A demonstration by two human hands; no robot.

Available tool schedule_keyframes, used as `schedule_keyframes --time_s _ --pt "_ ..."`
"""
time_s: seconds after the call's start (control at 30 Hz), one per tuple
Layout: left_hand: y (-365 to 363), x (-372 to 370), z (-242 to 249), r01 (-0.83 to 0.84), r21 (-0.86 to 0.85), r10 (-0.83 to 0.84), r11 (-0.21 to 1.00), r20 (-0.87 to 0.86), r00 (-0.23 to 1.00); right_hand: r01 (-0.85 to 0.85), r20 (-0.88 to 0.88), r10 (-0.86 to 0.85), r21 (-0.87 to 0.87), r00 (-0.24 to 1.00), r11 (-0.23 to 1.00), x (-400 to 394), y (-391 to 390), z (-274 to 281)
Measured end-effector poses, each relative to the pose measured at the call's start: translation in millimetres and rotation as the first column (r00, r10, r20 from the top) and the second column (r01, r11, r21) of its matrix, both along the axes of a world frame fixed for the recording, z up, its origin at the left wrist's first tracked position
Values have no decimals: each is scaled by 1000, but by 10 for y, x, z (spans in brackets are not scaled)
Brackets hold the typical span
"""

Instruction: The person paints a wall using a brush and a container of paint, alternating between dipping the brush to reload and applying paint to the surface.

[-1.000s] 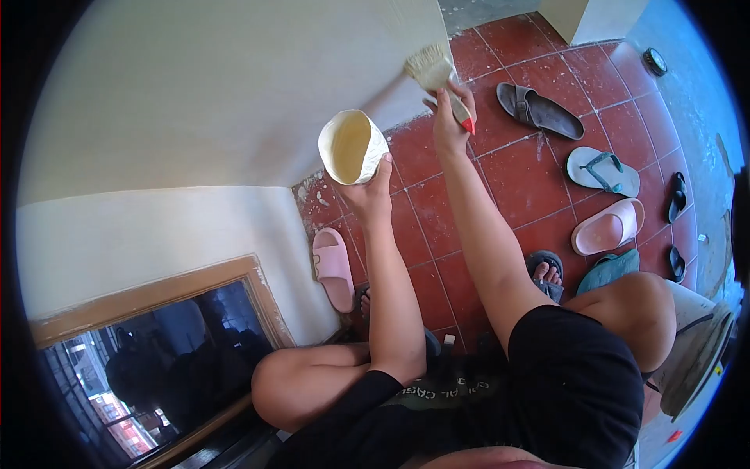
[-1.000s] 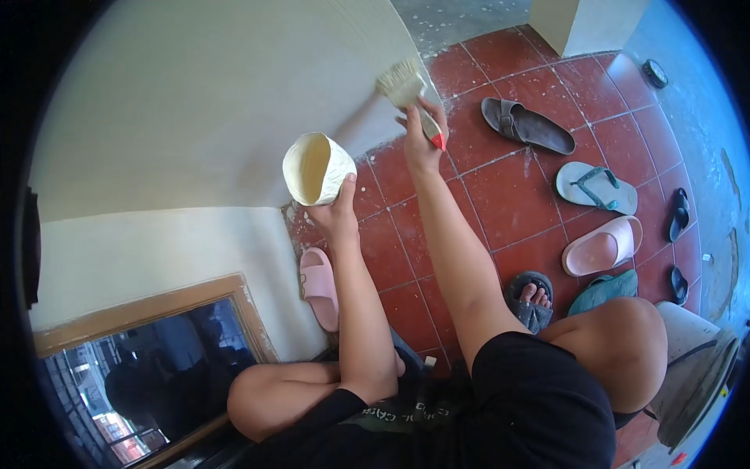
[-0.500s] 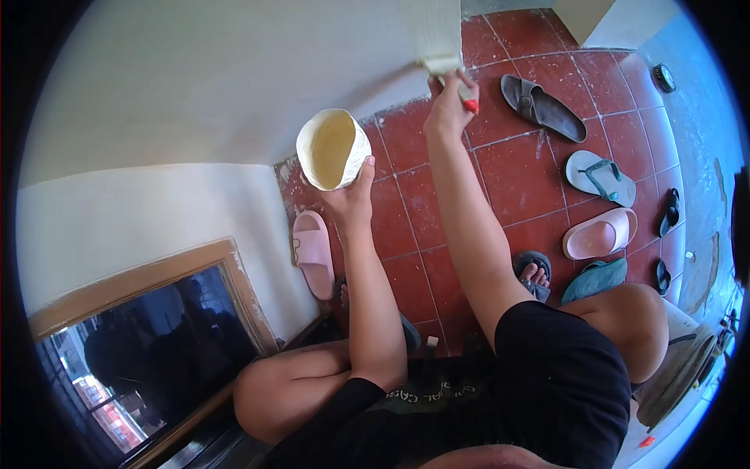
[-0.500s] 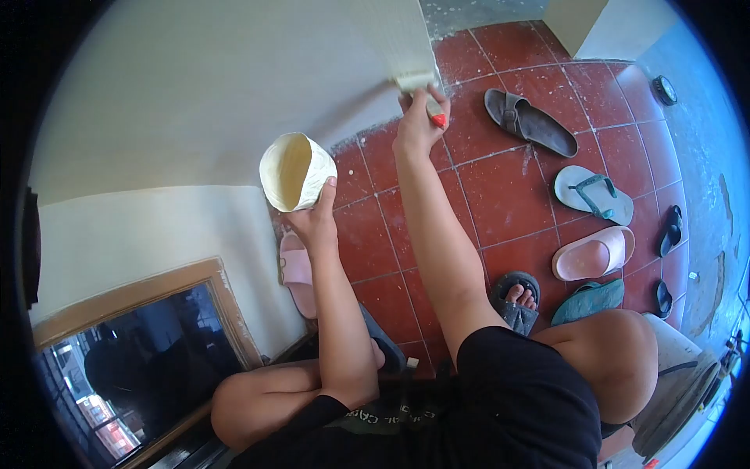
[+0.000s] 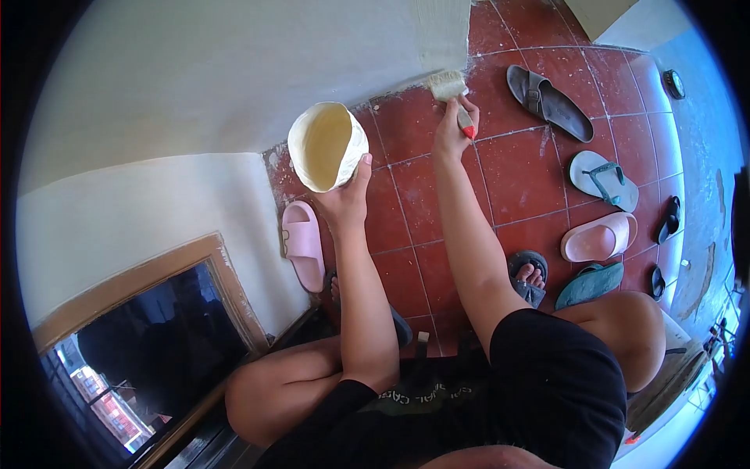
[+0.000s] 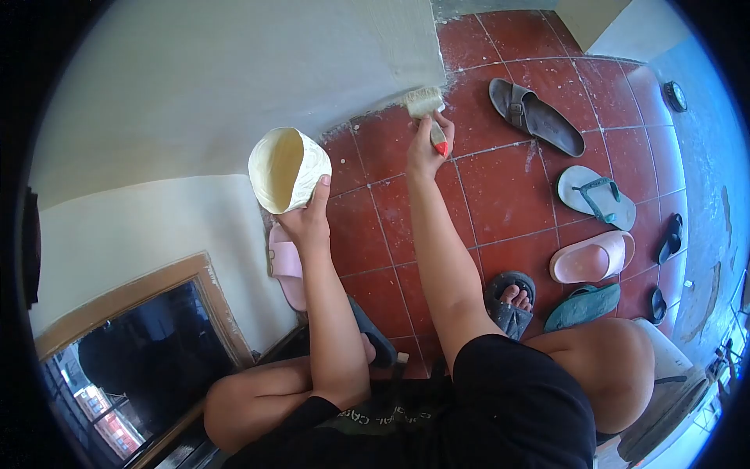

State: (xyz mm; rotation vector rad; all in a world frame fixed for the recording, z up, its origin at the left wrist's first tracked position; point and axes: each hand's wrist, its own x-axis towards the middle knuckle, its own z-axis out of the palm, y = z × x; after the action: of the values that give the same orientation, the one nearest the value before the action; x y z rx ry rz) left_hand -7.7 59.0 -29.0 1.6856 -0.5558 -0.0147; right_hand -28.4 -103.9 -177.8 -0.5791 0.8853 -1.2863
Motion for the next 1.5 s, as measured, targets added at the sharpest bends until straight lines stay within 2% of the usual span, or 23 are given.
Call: schedule_keyframes --time_s 0.13,0.2,0.27,0.33,0.37,0.4,0.47,0.53,0.6,0.67,0.77,0.83,0.9,0.93,1.0,1.03,1.07,1.13,1.27,1.33,1.43,1.5 --pt "31 -1 -60 -1 -16 1 1000 -13 1000 19 -119 -24 -44 993 999 29 -40 62" --pt "21 16 -46 10 11 -11 1000 48 999 -22 -255 22 4 967 1000 112 -113 21" --pt "6 0 -21 13 -19 -13 1000 14 1000 -10 -241 20 43 970 999 242 -165 -48" --pt "-6 0 -22 17 -51 -18 999 -23 1000 21 -421 -57 -90 905 996 346 -222 -68" --pt "0 2 -32 22 -39 -22 999 -12 1000 113 -203 -124 -63 971 992 389 -249 -85" --pt "0 14 -43 25 -27 -25 999 4 1000 111 -203 -122 -63 971 992 344 -231 75" --pt "8 -3 -56 13 -14 -13 1000 -18 1000 94 -46 -92 45 995 995 171 -111 450" --pt "3 -6 -57 5 -14 -6 1000 -34 999 83 -105 -81 16 991 996 157 -121 160" --pt "2 -3 -45 49 14 -49 999 -9 999 26 -327 -22 7 945 1000 219 -184 -40" --pt "-18 -20 -44 42 11 -42 999 -8 999 13 -342 -18 -17 940 1000 322 -203 -49" --pt "4 -46 -62 33 10 -33 999 -60 998 63 -201 -70 -38 977 997 330 -221 52" --pt "-13 8 -65 37 -6 -37 999 -90 995 82 -179 -81 -5 981 997 297 -148 88" --pt "17 27 -61 52 86 -54 995 22 998 64 -194 -46 88 980 994 317 -126 35" --pt "8 18 -43 49 84 -51 995 23 998 62 -194 -44 86 980 994 386 -202 35" --pt "-14 -22 -10 86 12 -85 996 -55 995 115 -211 -88 120 974 986 488 -340 67" --pt "-44 -53 5 84 10 -83 996 -61 995 105 -58 -98 140 994 985 405 -340 407" --pt "-72 -80 26 75 -34 -77 997 -70 995 105 -64 -97 141 993 984 310 -323 717" --pt "-120 -46 23 69 -85 -75 994 -71 995 85 178 -105 117 978 989 176 -297 1222" --pt "-192 10 51 91 -128 -91 988 4 996 94 307 -91 7 947 996 -4 -221 1631" --pt "-194 32 59 110 -123 -105 986 54 993 120 336 -77 -108 939 987 39 -134 1398" --pt "-257 16 147 155 -154 -159 976 -14 987 66 159 -40 -164 986 984 151 -107 735" --pt "-328 -32 244 182 -191 -183 965 14 983 90 45 -85 -122 995 988 148 -100 311"
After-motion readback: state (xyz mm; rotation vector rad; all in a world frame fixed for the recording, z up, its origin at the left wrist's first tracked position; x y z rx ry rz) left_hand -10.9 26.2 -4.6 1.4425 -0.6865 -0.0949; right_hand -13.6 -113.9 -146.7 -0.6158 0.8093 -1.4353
